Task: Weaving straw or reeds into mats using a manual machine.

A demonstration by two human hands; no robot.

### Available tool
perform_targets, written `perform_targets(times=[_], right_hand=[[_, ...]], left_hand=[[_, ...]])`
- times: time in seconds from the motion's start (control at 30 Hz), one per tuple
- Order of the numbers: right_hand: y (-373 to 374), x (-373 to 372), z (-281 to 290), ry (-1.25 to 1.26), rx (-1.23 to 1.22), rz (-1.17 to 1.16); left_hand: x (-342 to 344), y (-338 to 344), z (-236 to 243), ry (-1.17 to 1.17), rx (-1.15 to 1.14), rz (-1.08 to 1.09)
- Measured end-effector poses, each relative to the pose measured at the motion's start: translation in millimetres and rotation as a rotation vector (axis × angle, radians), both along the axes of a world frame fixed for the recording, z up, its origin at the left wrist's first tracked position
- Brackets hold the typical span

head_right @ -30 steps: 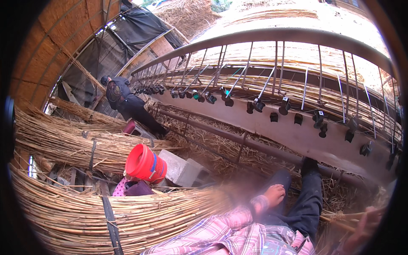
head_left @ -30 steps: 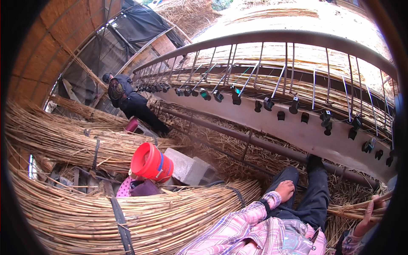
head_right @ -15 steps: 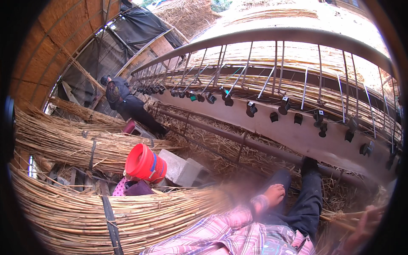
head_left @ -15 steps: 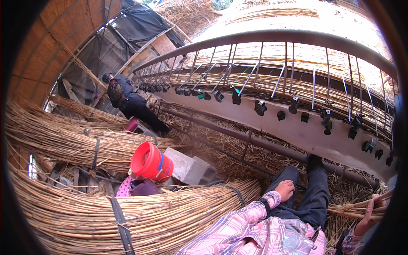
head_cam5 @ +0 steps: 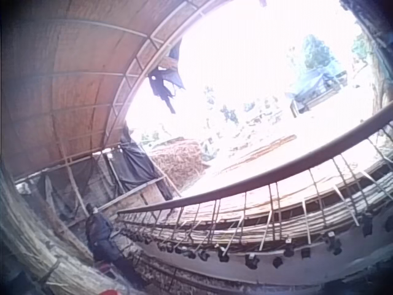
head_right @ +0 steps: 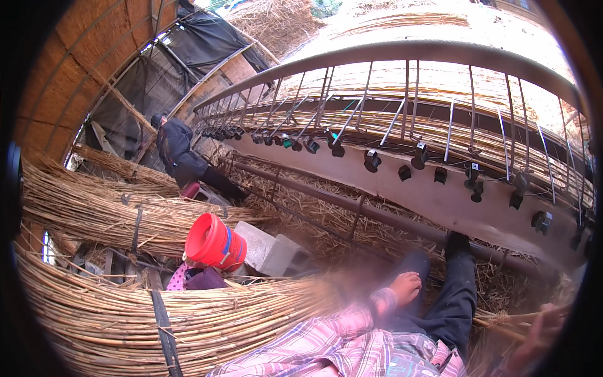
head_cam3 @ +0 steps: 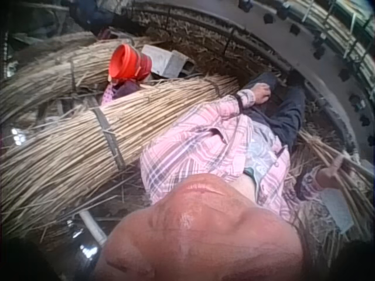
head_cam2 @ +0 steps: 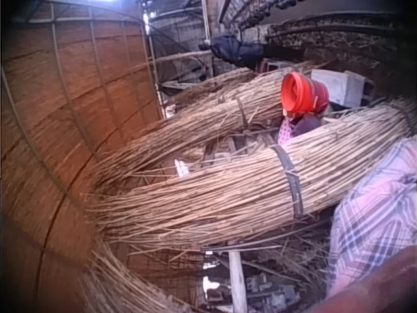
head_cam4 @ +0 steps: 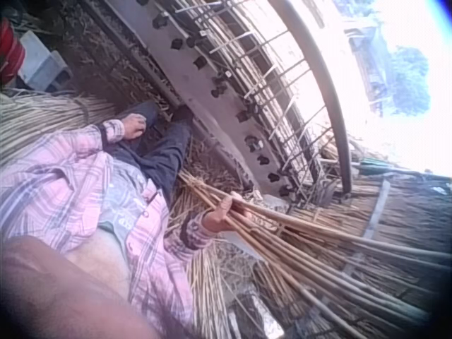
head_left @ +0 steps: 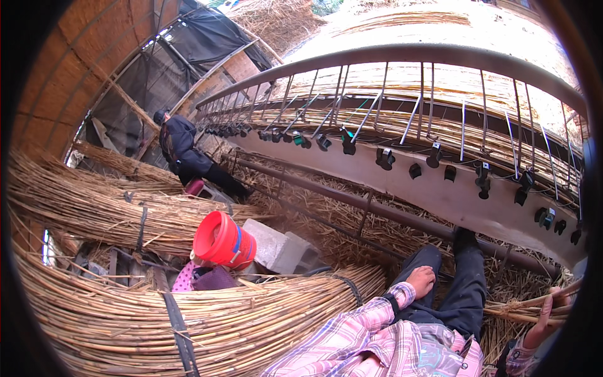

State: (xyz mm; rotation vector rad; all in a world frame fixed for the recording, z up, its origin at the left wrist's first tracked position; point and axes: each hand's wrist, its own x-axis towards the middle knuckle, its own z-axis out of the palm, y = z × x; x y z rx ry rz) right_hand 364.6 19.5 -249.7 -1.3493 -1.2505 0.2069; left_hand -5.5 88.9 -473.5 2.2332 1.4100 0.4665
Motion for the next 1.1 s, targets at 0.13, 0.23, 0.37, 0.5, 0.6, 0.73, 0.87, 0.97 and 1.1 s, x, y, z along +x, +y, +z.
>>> perform_targets(times=[0.13, 0.23, 0.37, 0.5, 0.6, 0.73, 0.87, 0.97, 1.1], right_hand=[[0.5, -0.6, 1.6, 0.002, 0.027, 0.076], [0.4, -0.7, 0.7, 0.005, 0.024, 0.075], [0.4, -0.9, -1.4, 0.022, 0.021, 0.054], [0.0, 0.4, -2.4, 0.006, 0.023, 0.051], [-1.6, 2.1, -3.6, -0.013, -0.019, 0.021], [-4.1, 4.5, -7.3, -0.027, -0.059, -0.056], [-3.8, 6.7, -9.6, -0.053, -0.033, -0.048], [-3.0, 4.9, -5.1, -0.034, 0.015, 0.032], [-2.5, -8.1, 14.4, -0.019, 0.054, 0.007]], left_hand=[[-0.1, 0.0, -0.1, 0.015, -0.001, -0.002], [-0.3, -0.1, 0.8, 0.009, 0.002, -0.001], [-0.5, 0.1, 1.0, -0.002, 0.002, -0.003], [-0.4, 0.1, 0.4, -0.013, 0.006, -0.001], [-0.4, -0.3, 0.5, -0.012, 0.003, 0.002], [-0.7, 0.3, 2.6, -0.011, -0.001, 0.007], [-1.3, 1.7, 3.7, -0.011, 0.006, 0.001], [-1.7, 1.7, 1.0, 0.0, -0.018, 0.011], [-2.3, -1.8, -7.9, 0.007, -0.069, 0.064]])
